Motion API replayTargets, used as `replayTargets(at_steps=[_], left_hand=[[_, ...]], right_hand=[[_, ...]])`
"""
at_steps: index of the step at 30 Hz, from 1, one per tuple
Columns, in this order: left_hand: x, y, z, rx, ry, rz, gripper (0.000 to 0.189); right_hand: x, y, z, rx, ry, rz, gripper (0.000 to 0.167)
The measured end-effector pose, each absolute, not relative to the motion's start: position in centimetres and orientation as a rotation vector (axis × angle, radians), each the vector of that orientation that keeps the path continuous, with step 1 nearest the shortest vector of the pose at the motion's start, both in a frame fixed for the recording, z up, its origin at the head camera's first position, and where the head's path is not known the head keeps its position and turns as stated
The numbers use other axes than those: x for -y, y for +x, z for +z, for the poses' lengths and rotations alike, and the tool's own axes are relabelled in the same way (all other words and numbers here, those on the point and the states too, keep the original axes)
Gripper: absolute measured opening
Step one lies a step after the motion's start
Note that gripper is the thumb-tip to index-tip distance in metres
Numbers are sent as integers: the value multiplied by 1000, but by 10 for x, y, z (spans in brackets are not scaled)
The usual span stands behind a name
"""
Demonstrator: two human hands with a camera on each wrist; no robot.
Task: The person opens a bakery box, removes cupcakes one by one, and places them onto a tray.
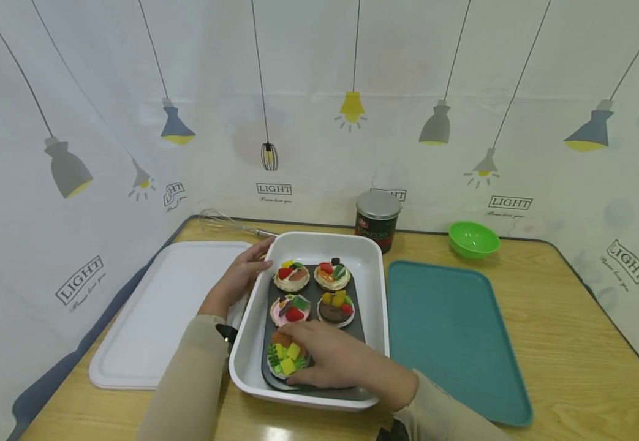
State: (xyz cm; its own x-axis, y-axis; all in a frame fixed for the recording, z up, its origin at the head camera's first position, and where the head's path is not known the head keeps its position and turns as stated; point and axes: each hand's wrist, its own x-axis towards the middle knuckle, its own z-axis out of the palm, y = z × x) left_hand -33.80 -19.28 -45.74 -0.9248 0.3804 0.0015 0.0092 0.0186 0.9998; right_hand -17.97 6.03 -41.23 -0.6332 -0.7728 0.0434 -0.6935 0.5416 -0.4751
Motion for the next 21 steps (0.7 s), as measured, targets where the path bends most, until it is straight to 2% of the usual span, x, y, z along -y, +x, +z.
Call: replayTargets(at_steps=[8, 21], left_hand=[[192, -340, -455, -2024, 408, 1988, 63], [194, -338, -457, -2005, 388, 1983, 63]], right_hand=[[-63, -184, -412, -2591, -1148, -863, 81], [-72, -186, -399, -2580, -1172, -1031, 80]])
